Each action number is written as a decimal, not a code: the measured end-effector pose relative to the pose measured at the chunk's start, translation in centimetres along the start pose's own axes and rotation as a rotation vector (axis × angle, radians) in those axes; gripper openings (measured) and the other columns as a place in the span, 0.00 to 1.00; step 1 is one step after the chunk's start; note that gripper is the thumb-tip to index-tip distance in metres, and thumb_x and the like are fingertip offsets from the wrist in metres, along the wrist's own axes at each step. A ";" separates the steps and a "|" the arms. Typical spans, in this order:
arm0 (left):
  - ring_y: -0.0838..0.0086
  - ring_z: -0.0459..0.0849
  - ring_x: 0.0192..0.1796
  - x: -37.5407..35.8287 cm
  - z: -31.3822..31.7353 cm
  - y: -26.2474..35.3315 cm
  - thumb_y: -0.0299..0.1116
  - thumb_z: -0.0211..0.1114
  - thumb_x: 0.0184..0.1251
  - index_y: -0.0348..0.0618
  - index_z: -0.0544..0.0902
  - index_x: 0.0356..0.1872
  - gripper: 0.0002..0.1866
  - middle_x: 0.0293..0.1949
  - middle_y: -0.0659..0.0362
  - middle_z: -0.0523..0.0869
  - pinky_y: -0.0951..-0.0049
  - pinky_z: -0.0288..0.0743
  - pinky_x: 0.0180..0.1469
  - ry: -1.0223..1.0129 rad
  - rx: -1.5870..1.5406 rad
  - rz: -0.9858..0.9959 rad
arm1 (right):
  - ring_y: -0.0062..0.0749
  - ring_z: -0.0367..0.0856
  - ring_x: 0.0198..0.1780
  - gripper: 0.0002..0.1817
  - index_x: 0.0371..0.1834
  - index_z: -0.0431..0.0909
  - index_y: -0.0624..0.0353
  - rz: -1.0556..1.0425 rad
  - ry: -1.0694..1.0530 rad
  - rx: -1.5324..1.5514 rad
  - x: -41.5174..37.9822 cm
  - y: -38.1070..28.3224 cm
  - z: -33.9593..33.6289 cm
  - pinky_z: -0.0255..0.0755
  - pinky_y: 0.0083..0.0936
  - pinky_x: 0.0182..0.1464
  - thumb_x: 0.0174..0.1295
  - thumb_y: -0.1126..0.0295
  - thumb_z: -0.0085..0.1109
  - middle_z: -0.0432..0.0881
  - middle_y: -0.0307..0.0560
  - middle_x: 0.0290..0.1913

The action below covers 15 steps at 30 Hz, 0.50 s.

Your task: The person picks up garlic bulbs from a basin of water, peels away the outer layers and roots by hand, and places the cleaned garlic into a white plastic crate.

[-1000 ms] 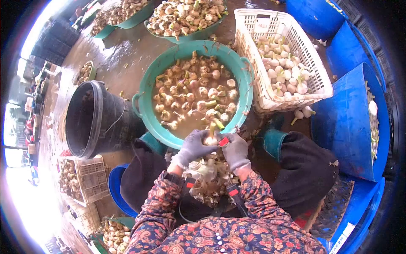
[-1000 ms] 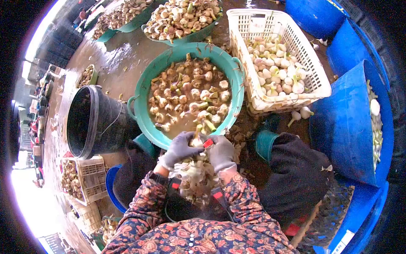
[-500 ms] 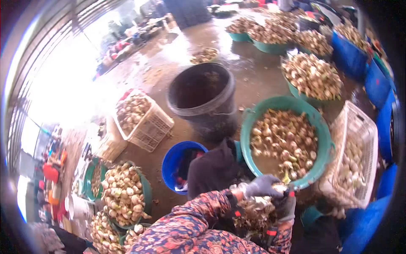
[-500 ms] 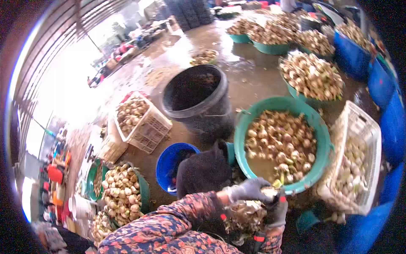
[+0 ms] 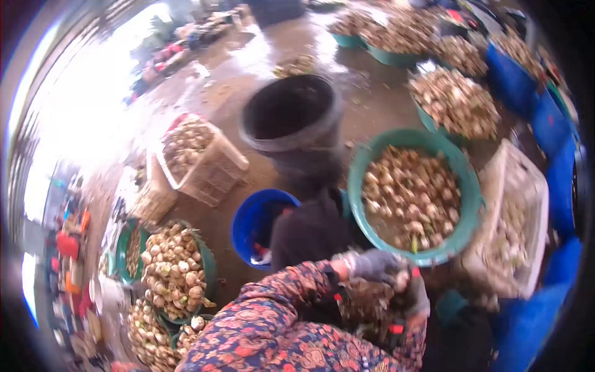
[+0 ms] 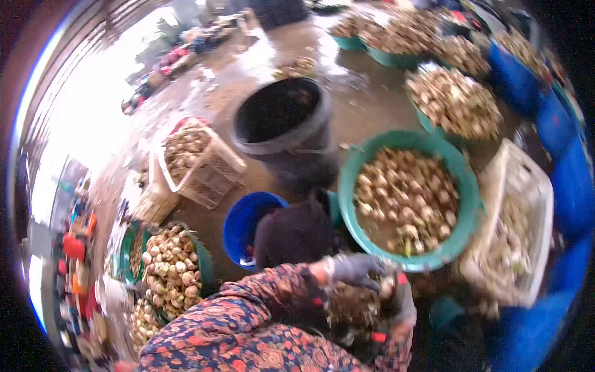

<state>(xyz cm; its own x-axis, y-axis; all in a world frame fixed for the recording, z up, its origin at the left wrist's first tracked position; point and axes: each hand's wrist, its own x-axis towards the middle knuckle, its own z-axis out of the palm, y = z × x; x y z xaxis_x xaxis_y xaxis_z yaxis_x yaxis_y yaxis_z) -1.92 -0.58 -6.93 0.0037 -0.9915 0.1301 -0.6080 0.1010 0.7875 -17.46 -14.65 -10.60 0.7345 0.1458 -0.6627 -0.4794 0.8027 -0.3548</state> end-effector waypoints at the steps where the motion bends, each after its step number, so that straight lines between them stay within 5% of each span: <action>1: 0.63 0.80 0.48 0.1 -0.9 1.7 0.42 0.66 0.56 0.42 0.79 0.49 0.22 0.46 0.52 0.82 0.66 0.72 0.52 -0.076 -0.015 -0.145 | 0.24 0.71 0.20 0.21 0.32 0.74 0.52 -0.027 0.027 0.134 1.2 0.7 -0.2 0.67 0.23 0.22 0.63 0.46 0.45 0.72 0.35 0.21; 2: 0.66 0.81 0.46 0.0 -1.6 3.3 0.39 0.65 0.58 0.40 0.79 0.49 0.20 0.44 0.54 0.83 0.69 0.74 0.50 -0.166 -0.026 -0.278 | 0.24 0.74 0.23 0.21 0.37 0.76 0.54 -0.066 0.063 0.270 2.6 1.5 -0.3 0.69 0.21 0.23 0.65 0.48 0.44 0.76 0.39 0.26; 3: 0.76 0.81 0.42 -0.3 0.6 1.3 0.31 0.64 0.60 0.39 0.80 0.48 0.15 0.40 0.62 0.85 0.76 0.75 0.46 -0.097 -0.405 -0.533 | 0.22 0.68 0.18 0.17 0.30 0.73 0.52 -0.018 0.258 0.218 -0.2 0.0 5.5 0.64 0.18 0.21 0.66 0.51 0.43 0.70 0.32 0.19; 4: 0.83 0.79 0.39 -0.9 2.6 -1.3 0.23 0.61 0.60 0.39 0.82 0.45 0.12 0.38 0.68 0.84 0.79 0.75 0.42 0.002 -0.422 -0.430 | 0.19 0.67 0.17 0.16 0.29 0.72 0.50 -0.103 0.013 0.420 1.6 0.9 1.6 0.62 0.16 0.20 0.67 0.54 0.44 0.68 0.29 0.17; 5: 0.83 0.80 0.38 -0.7 1.7 0.2 0.25 0.63 0.58 0.40 0.83 0.43 0.11 0.37 0.65 0.86 0.78 0.75 0.42 0.014 -0.324 -0.431 | 0.17 0.66 0.18 0.14 0.32 0.74 0.52 -0.112 -0.474 0.430 3.4 1.5 -1.4 0.60 0.15 0.19 0.67 0.55 0.45 0.68 0.28 0.19; 6: 0.83 0.80 0.37 -0.5 1.1 1.4 0.28 0.65 0.57 0.41 0.84 0.42 0.11 0.36 0.61 0.87 0.77 0.75 0.43 0.024 -0.130 -0.390 | 0.15 0.65 0.18 0.15 0.32 0.74 0.53 -0.232 0.108 0.173 1.4 1.1 1.8 0.58 0.14 0.18 0.67 0.54 0.46 0.68 0.27 0.19; 7: 0.83 0.80 0.36 -0.4 1.4 1.0 0.31 0.67 0.55 0.42 0.83 0.42 0.13 0.36 0.58 0.87 0.77 0.74 0.43 0.013 -0.094 -0.499 | 0.17 0.69 0.20 0.16 0.36 0.74 0.56 -0.295 0.188 0.068 -1.5 0.0 5.2 0.64 0.15 0.23 0.67 0.54 0.45 0.69 0.28 0.20; 10: 0.83 0.79 0.35 0.5 -0.2 2.4 0.35 0.65 0.60 0.39 0.84 0.41 0.12 0.33 0.60 0.87 0.77 0.74 0.42 0.093 -0.228 -0.732 | 0.24 0.76 0.44 0.17 0.51 0.72 0.61 -0.457 0.179 -0.232 -0.4 0.3 3.1 0.71 0.20 0.47 0.64 0.62 0.52 0.77 0.44 0.45; 12: 0.79 0.80 0.36 0.0 -0.3 1.5 0.37 0.63 0.63 0.32 0.81 0.42 0.16 0.36 0.59 0.85 0.77 0.74 0.42 0.127 -0.749 -0.853 | 0.25 0.74 0.47 0.18 0.53 0.70 0.62 -0.564 0.116 -0.231 -1.3 0.1 3.6 0.70 0.21 0.49 0.63 0.65 0.54 0.76 0.44 0.47; 15: 0.73 0.81 0.43 -1.3 1.0 0.0 0.37 0.53 0.70 0.35 0.76 0.48 0.15 0.43 0.55 0.82 0.75 0.76 0.46 0.268 -1.421 -0.738 | 0.26 0.73 0.52 0.20 0.56 0.68 0.63 -0.688 -0.020 -0.171 -3.6 -0.6 5.7 0.70 0.22 0.53 0.61 0.72 0.56 0.74 0.45 0.52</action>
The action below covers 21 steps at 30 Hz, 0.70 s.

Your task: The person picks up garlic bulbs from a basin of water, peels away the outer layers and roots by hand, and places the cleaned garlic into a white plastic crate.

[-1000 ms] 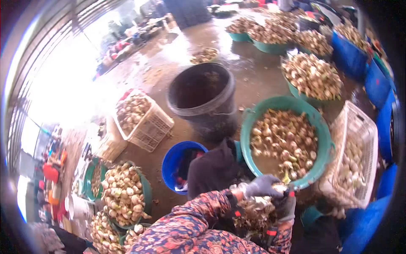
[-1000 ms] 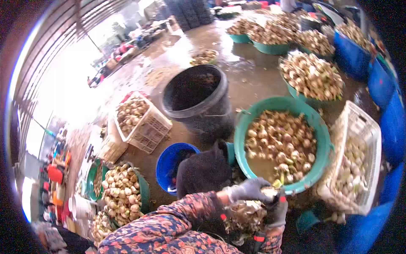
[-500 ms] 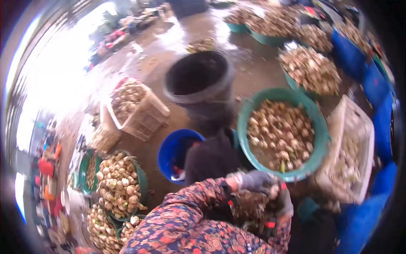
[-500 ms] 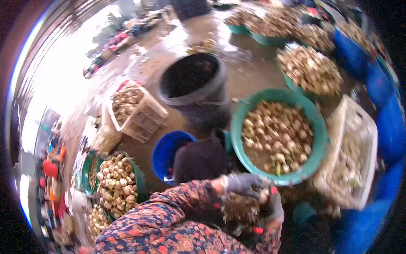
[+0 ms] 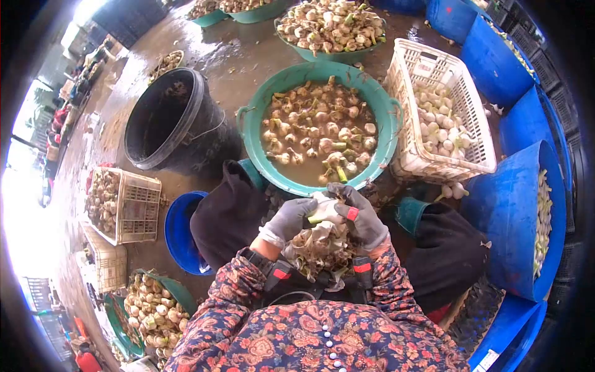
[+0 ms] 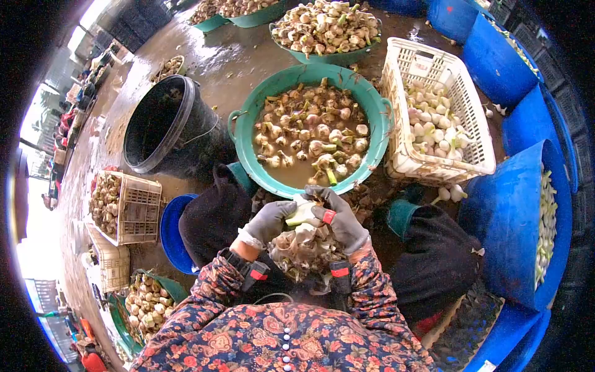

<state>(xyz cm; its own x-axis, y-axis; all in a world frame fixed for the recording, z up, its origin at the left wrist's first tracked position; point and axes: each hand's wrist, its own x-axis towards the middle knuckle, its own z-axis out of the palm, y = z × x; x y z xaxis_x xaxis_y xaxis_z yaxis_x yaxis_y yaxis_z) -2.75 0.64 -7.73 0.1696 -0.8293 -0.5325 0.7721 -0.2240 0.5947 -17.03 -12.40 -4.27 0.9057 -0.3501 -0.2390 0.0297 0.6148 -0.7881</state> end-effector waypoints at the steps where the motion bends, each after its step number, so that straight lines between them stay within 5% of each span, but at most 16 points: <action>1: 0.73 0.81 0.43 -0.4 0.4 0.0 0.37 0.53 0.70 0.35 0.76 0.48 0.15 0.43 0.55 0.82 0.75 0.76 0.46 -0.005 0.004 -0.004 | 0.28 0.72 0.54 0.20 0.57 0.68 0.62 -0.022 -0.048 0.075 -0.3 -0.4 0.3 0.70 0.22 0.53 0.60 0.74 0.55 0.74 0.46 0.53; 3: 0.72 0.81 0.43 -1.4 1.3 0.0 0.39 0.51 0.71 0.36 0.75 0.48 0.16 0.43 0.55 0.82 0.75 0.76 0.45 -0.003 -0.354 -0.095 | 0.30 0.72 0.57 0.19 0.57 0.68 0.63 0.021 -0.046 0.145 -0.4 -0.2 0.5 0.68 0.23 0.57 0.61 0.77 0.51 0.72 0.48 0.56; 4: 0.73 0.81 0.42 -1.3 -0.3 -1.2 0.37 0.52 0.70 0.38 0.76 0.49 0.15 0.42 0.56 0.82 0.76 0.77 0.43 0.006 0.016 0.134 | 0.31 0.72 0.56 0.20 0.57 0.69 0.61 -0.049 -0.053 -0.165 -0.3 0.2 0.4 0.68 0.26 0.57 0.60 0.75 0.53 0.74 0.49 0.55; 5: 0.76 0.80 0.41 -1.4 -0.8 -0.9 0.36 0.55 0.69 0.39 0.76 0.49 0.13 0.41 0.57 0.82 0.77 0.77 0.39 0.052 -0.239 -0.014 | 0.33 0.73 0.56 0.21 0.57 0.70 0.59 -0.120 -0.055 -0.473 -0.2 -0.2 0.9 0.68 0.28 0.58 0.59 0.74 0.54 0.75 0.49 0.55; 6: 0.77 0.79 0.42 -1.5 -0.9 -1.1 0.34 0.52 0.71 0.37 0.75 0.49 0.14 0.43 0.58 0.81 0.77 0.77 0.41 0.083 -0.006 0.085 | 0.38 0.75 0.52 0.19 0.51 0.76 0.55 -0.420 -0.043 -1.161 -0.2 -1.2 1.1 0.71 0.32 0.53 0.54 0.68 0.60 0.79 0.50 0.48; 8: 0.78 0.78 0.44 -1.8 -0.3 -1.2 0.33 0.49 0.72 0.34 0.75 0.50 0.14 0.45 0.58 0.80 0.77 0.76 0.43 0.105 0.227 0.179 | 0.40 0.75 0.51 0.18 0.48 0.79 0.53 -0.439 0.027 -1.238 -0.2 -0.3 1.4 0.71 0.35 0.51 0.52 0.67 0.62 0.80 0.49 0.45; 9: 0.80 0.78 0.42 -1.7 -0.1 -1.3 0.33 0.51 0.71 0.34 0.76 0.48 0.14 0.42 0.59 0.81 0.78 0.76 0.42 0.156 0.541 0.375 | 0.43 0.75 0.50 0.16 0.44 0.81 0.51 -0.458 0.086 -1.315 0.0 0.5 1.5 0.71 0.37 0.49 0.49 0.65 0.64 0.81 0.49 0.43; 10: 0.81 0.78 0.41 -1.9 0.4 -1.0 0.34 0.53 0.70 0.34 0.78 0.46 0.13 0.40 0.59 0.82 0.79 0.75 0.41 0.204 0.856 0.569 | 0.37 0.79 0.43 0.13 0.40 0.82 0.57 -0.528 0.223 -1.264 0.1 1.6 1.7 0.72 0.31 0.44 0.52 0.64 0.63 0.83 0.46 0.38; 11: 0.81 0.78 0.41 -2.1 0.9 -0.7 0.34 0.53 0.70 0.34 0.78 0.46 0.13 0.40 0.59 0.82 0.79 0.75 0.41 0.197 0.861 0.560 | 0.37 0.79 0.43 0.13 0.40 0.82 0.57 -0.524 0.234 -1.259 0.2 2.2 1.4 0.72 0.31 0.44 0.52 0.64 0.63 0.83 0.46 0.38; 13: 0.83 0.77 0.38 -2.1 1.9 0.4 0.33 0.57 0.68 0.35 0.80 0.42 0.11 0.36 0.61 0.83 0.80 0.75 0.39 0.337 0.295 0.395 | 0.29 0.79 0.34 0.15 0.39 0.81 0.63 -0.001 0.577 -0.450 0.7 3.1 0.7 0.72 0.23 0.39 0.56 0.62 0.62 0.82 0.41 0.32; 15: 0.81 0.77 0.38 -3.4 2.0 0.9 0.34 0.59 0.66 0.35 0.81 0.41 0.12 0.35 0.61 0.83 0.78 0.73 0.43 0.179 0.454 0.382 | 0.25 0.78 0.31 0.14 0.39 0.79 0.65 0.064 0.577 0.158 1.6 4.7 -2.5 0.72 0.22 0.36 0.58 0.63 0.61 0.81 0.40 0.31; 18: 0.67 0.80 0.46 -5.9 3.3 3.1 0.35 0.61 0.64 0.35 0.81 0.34 0.11 0.38 0.55 0.83 0.65 0.71 0.52 -0.284 0.383 0.386 | 0.29 0.80 0.37 0.15 0.44 0.76 0.63 0.056 0.650 0.476 1.6 4.8 -4.4 0.75 0.24 0.40 0.62 0.62 0.55 0.82 0.43 0.36; 21: 0.61 0.82 0.34 -7.4 3.5 5.8 0.42 0.66 0.57 0.33 0.81 0.24 0.18 0.24 0.53 0.81 0.62 0.74 0.40 -0.433 0.212 0.398 | 0.31 0.81 0.40 0.18 0.45 0.76 0.62 0.007 0.520 0.643 0.6 2.9 -3.4 0.77 0.24 0.43 0.65 0.58 0.48 0.82 0.43 0.38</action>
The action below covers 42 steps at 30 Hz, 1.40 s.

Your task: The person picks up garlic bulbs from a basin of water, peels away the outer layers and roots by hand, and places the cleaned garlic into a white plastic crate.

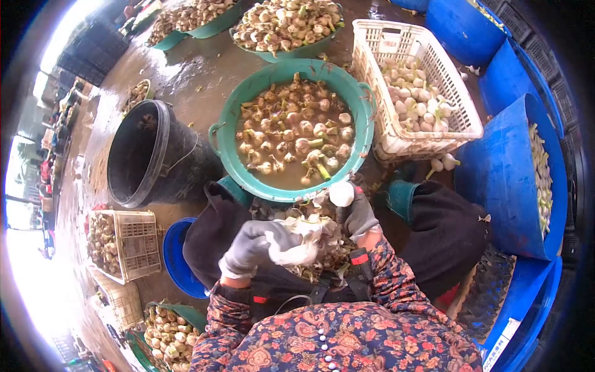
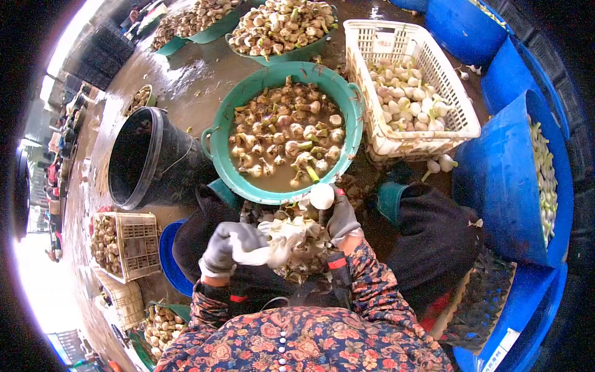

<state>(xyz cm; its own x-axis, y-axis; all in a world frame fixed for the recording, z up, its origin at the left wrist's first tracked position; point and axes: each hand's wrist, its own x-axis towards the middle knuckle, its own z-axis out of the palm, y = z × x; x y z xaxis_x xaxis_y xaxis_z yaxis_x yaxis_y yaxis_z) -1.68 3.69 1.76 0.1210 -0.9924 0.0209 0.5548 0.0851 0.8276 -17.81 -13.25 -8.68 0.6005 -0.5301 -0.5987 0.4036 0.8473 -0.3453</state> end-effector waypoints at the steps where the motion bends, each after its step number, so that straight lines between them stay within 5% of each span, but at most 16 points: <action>1: 0.61 0.81 0.31 0.0 -0.2 1.1 0.43 0.66 0.55 0.33 0.81 0.23 0.18 0.23 0.52 0.81 0.62 0.74 0.38 0.000 0.007 -0.065 | 0.31 0.82 0.41 0.19 0.47 0.75 0.61 -0.021 -0.026 -0.047 1.2 0.3 -1.2 0.77 0.24 0.44 0.66 0.57 0.44 0.83 0.44 0.40; 3: 0.60 0.81 0.31 0.3 -2.3 2.1 0.41 0.65 0.56 0.31 0.81 0.25 0.18 0.26 0.51 0.82 0.66 0.74 0.37 -0.105 0.066 -0.292 | 0.31 0.82 0.41 0.19 0.47 0.75 0.61 0.015 -0.025 0.012 0.9 -0.1 -0.7 0.77 0.24 0.44 0.66 0.57 0.44 0.83 0.43 0.39; 7: 0.62 0.81 0.47 5.8 -5.9 -1.8 0.48 0.65 0.54 0.35 0.78 0.49 0.28 0.43 0.51 0.83 0.70 0.72 0.51 0.032 1.085 -0.708 | 0.28 0.81 0.42 0.19 0.49 0.74 0.61 -0.018 -0.160 -0.069 1.7 -2.2 -1.8 0.78 0.22 0.41 0.66 0.58 0.45 0.82 0.44 0.41; 8: 0.61 0.79 0.53 7.4 -8.1 -4.0 0.48 0.64 0.54 0.37 0.77 0.52 0.29 0.48 0.50 0.82 0.69 0.69 0.56 0.082 1.340 -0.743 | 0.30 0.79 0.44 0.20 0.51 0.73 0.61 -0.380 0.037 -0.669 0.7 -3.6 -1.5 0.77 0.25 0.41 0.61 0.59 0.53 0.79 0.46 0.46; 9: 0.58 0.76 0.56 9.1 -9.5 -5.7 0.49 0.66 0.51 0.37 0.75 0.54 0.32 0.51 0.48 0.79 0.67 0.67 0.58 0.181 1.298 -0.647 | 0.36 0.77 0.46 0.22 0.52 0.71 0.59 -0.015 -0.026 -0.036 -1.9 -7.6 1.7 0.74 0.29 0.49 0.56 0.61 0.58 0.77 0.48 0.48; 11: 0.57 0.72 0.60 12.0 -12.3 -8.9 0.50 0.67 0.47 0.37 0.71 0.58 0.38 0.57 0.45 0.74 0.67 0.64 0.62 0.271 1.307 -0.565 | 0.33 0.72 0.36 0.25 0.52 0.70 0.56 -0.187 -0.611 0.623 -5.0 -11.2 3.6 0.70 0.37 0.46 0.55 0.56 0.60 0.72 0.39 0.36; 12: 0.58 0.70 0.62 13.1 -14.1 -11.0 0.50 0.68 0.46 0.37 0.69 0.60 0.40 0.59 0.45 0.72 0.68 0.63 0.63 0.263 1.358 -0.579 | 0.25 0.64 0.31 0.27 0.52 0.69 0.57 -0.406 -0.988 0.498 -6.0 -13.7 4.6 0.63 0.31 0.34 0.57 0.51 0.57 0.67 0.34 0.32; 16: 0.57 0.75 0.57 15.8 -18.6 -17.8 0.47 0.67 0.43 0.34 0.73 0.55 0.37 0.50 0.45 0.79 0.66 0.66 0.60 0.125 1.324 -0.816 | 0.23 0.65 0.28 0.37 0.51 0.71 0.61 -0.470 -0.533 0.197 -7.0 -15.7 4.0 0.59 0.23 0.28 0.58 0.35 0.46 0.73 0.36 0.31; 19: 0.63 0.80 0.52 15.3 -14.8 -15.9 0.44 0.69 0.44 0.32 0.74 0.54 0.35 0.47 0.47 0.82 0.70 0.71 0.55 0.147 1.159 -0.723 | 0.24 0.73 0.22 0.37 0.40 0.76 0.63 -0.505 0.205 -0.530 -2.1 -9.5 3.9 0.68 0.20 0.25 0.61 0.34 0.40 0.74 0.40 0.22; 21: 0.71 0.81 0.47 14.1 -11.7 -13.9 0.40 0.70 0.47 0.30 0.74 0.54 0.33 0.44 0.50 0.83 0.74 0.74 0.49 0.284 0.749 -0.603 | 0.24 0.75 0.23 0.29 0.33 0.79 0.60 -0.324 0.262 -0.864 1.1 -5.6 1.7 0.69 0.24 0.25 0.61 0.41 0.49 0.78 0.41 0.23; 24: 0.71 0.82 0.43 13.4 -5.2 -7.8 0.42 0.71 0.48 0.33 0.77 0.50 0.30 0.43 0.51 0.83 0.71 0.76 0.44 0.130 0.933 -0.574 | 0.34 0.75 0.21 0.25 0.23 0.80 0.58 -0.508 0.348 -1.474 4.4 -0.7 -0.3 0.69 0.27 0.28 0.56 0.44 0.58 0.76 0.47 0.18; 26: 0.63 0.82 0.41 12.1 -4.5 -7.9 0.46 0.71 0.42 0.43 0.81 0.43 0.25 0.36 0.50 0.82 0.69 0.74 0.46 0.065 1.209 -0.366 | 0.43 0.78 0.25 0.24 0.24 0.79 0.60 -0.349 0.273 -1.375 1.9 -0.7 2.9 0.70 0.32 0.30 0.54 0.46 0.61 0.78 0.53 0.20; 27: 0.62 0.81 0.40 11.6 -4.1 -8.1 0.45 0.72 0.40 0.45 0.81 0.44 0.26 0.36 0.50 0.81 0.68 0.74 0.45 0.082 1.315 -0.296 | 0.30 0.73 0.22 0.21 0.24 0.79 0.62 -0.432 0.253 -1.421 2.0 0.0 2.5 0.67 0.28 0.29 0.57 0.51 0.59 0.76 0.50 0.19; 31: 0.59 0.80 0.40 10.5 -2.8 -7.3 0.46 0.74 0.38 0.46 0.82 0.44 0.28 0.36 0.49 0.80 0.66 0.73 0.45 0.104 1.447 -0.195 | 0.29 0.74 0.22 0.22 0.25 0.79 0.63 -0.436 0.170 -1.417 0.9 -0.2 2.4 0.66 0.29 0.28 0.59 0.51 0.58 0.75 0.51 0.19; 34: 0.58 0.80 0.41 10.0 -2.1 -7.3 0.49 0.73 0.39 0.45 0.82 0.39 0.26 0.37 0.50 0.79 0.63 0.74 0.45 0.093 1.430 -0.151 | 0.49 0.79 0.31 0.17 0.31 0.80 0.61 -0.464 0.100 -1.538 0.3 -0.4 2.0 0.70 0.31 0.34 0.59 0.55 0.56 0.80 0.59 0.29; 42: 0.61 0.80 0.36 10.2 0.9 -6.3 0.46 0.78 0.32 0.42 0.81 0.32 0.26 0.33 0.55 0.78 0.66 0.75 0.39 0.113 1.528 -0.019 | 0.30 0.78 0.36 0.20 0.38 0.80 0.65 -0.424 -0.030 -0.929 0.6 -0.6 -1.3 0.70 0.25 0.43 0.60 0.55 0.56 0.82 0.50 0.32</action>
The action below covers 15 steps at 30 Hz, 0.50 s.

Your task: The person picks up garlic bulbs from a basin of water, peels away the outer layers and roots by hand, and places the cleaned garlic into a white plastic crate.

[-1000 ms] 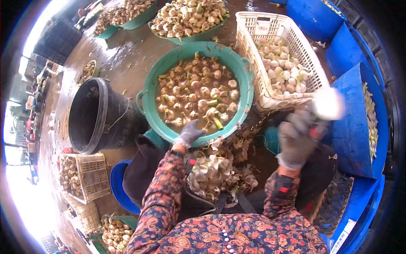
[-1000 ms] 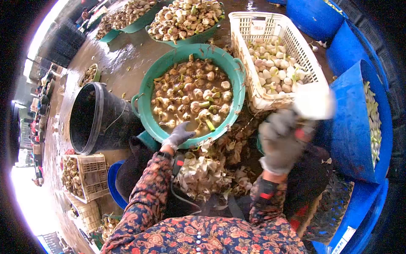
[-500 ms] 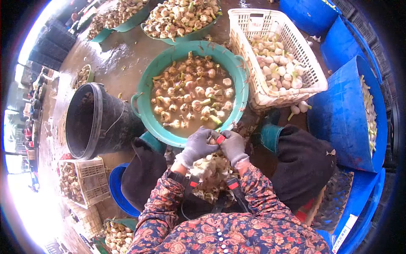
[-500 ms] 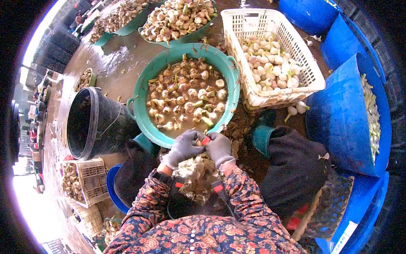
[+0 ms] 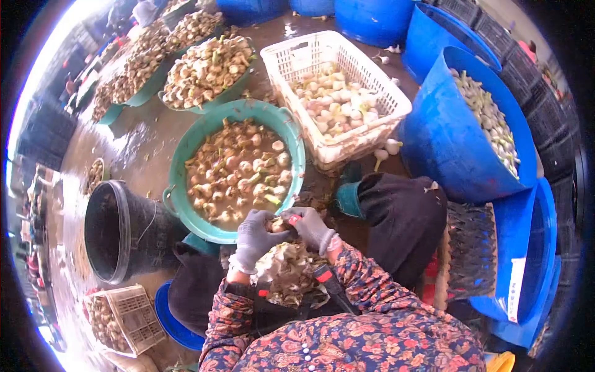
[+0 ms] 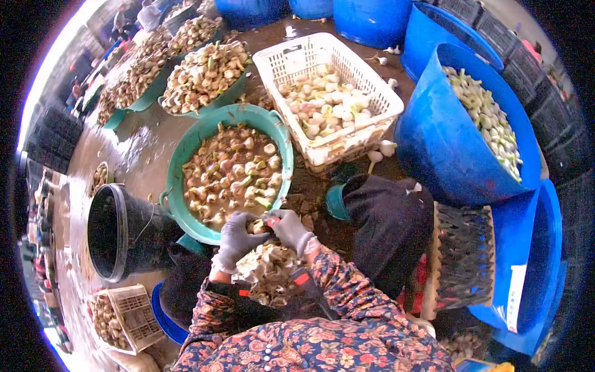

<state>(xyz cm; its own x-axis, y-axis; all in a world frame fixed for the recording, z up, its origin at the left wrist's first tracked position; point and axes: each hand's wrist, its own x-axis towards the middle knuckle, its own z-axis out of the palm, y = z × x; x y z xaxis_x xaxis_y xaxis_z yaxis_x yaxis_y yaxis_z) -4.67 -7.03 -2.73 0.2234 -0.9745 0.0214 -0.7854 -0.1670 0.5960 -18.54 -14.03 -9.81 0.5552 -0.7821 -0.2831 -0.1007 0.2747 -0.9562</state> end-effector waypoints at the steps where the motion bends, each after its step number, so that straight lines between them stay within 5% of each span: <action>1: 0.61 0.80 0.36 0.1 0.1 -0.2 0.46 0.79 0.31 0.41 0.80 0.31 0.26 0.32 0.54 0.78 0.65 0.75 0.39 0.045 0.069 0.060 | 0.27 0.76 0.32 0.21 0.39 0.80 0.65 -0.007 0.015 0.024 -0.4 -0.9 -0.1 0.71 0.24 0.39 0.60 0.54 0.58 0.81 0.46 0.30; 4: 0.61 0.80 0.35 0.1 -0.9 1.7 0.46 0.79 0.31 0.42 0.80 0.30 0.25 0.32 0.55 0.78 0.65 0.75 0.39 -0.024 0.131 0.002 | 0.16 0.74 0.30 0.15 0.36 0.80 0.63 0.142 -0.009 -0.165 -2.3 -5.6 0.2 0.69 0.18 0.32 0.60 0.60 0.60 0.79 0.38 0.27; 8: 0.67 0.80 0.36 -1.1 -1.8 2.0 0.36 0.78 0.35 0.45 0.81 0.35 0.22 0.33 0.55 0.80 0.70 0.75 0.40 -0.018 -0.056 0.089 | 0.16 0.73 0.25 0.13 0.34 0.79 0.59 0.262 -0.069 0.284 -1.3 -2.7 0.1 0.67 0.17 0.25 0.59 0.59 0.61 0.78 0.35 0.26; 10: 0.79 0.81 0.35 -1.6 0.3 -2.2 0.34 0.77 0.41 0.37 0.79 0.43 0.25 0.35 0.58 0.84 0.77 0.76 0.37 -0.126 -0.438 -0.063 | 0.18 0.74 0.24 0.11 0.34 0.79 0.58 0.198 -0.021 0.207 -1.2 -2.2 0.6 0.68 0.18 0.23 0.59 0.61 0.60 0.79 0.36 0.27; 11: 0.80 0.80 0.35 -1.6 -1.0 -0.9 0.35 0.76 0.44 0.35 0.75 0.51 0.31 0.38 0.58 0.85 0.79 0.77 0.36 -0.113 -0.242 0.052 | 0.20 0.75 0.25 0.10 0.35 0.79 0.59 0.273 -0.014 0.378 -1.4 -2.6 0.5 0.70 0.19 0.24 0.60 0.63 0.59 0.79 0.37 0.27; 14: 0.60 0.82 0.47 -0.4 -3.4 -0.2 0.50 0.72 0.46 0.40 0.71 0.58 0.39 0.45 0.49 0.83 0.66 0.74 0.49 -0.211 0.123 -0.028 | 0.27 0.78 0.29 0.11 0.40 0.77 0.61 0.286 0.014 0.507 3.7 6.2 1.2 0.75 0.26 0.28 0.61 0.65 0.56 0.80 0.41 0.28; 15: 0.59 0.81 0.47 1.0 -3.6 -2.7 0.53 0.70 0.46 0.40 0.72 0.57 0.38 0.44 0.49 0.83 0.65 0.74 0.49 -0.261 0.184 0.007 | 0.31 0.78 0.31 0.11 0.39 0.77 0.61 0.169 0.076 0.384 1.4 2.5 -0.2 0.75 0.28 0.34 0.62 0.65 0.53 0.80 0.43 0.28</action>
<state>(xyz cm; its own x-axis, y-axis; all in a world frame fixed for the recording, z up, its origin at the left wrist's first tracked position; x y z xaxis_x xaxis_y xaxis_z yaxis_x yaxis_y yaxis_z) -0.20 -7.00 -1.41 0.0805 -0.9773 -0.1959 -0.8831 -0.1611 0.4406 -18.12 -14.55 -12.60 0.4935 -0.7431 -0.4519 0.1378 0.5799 -0.8030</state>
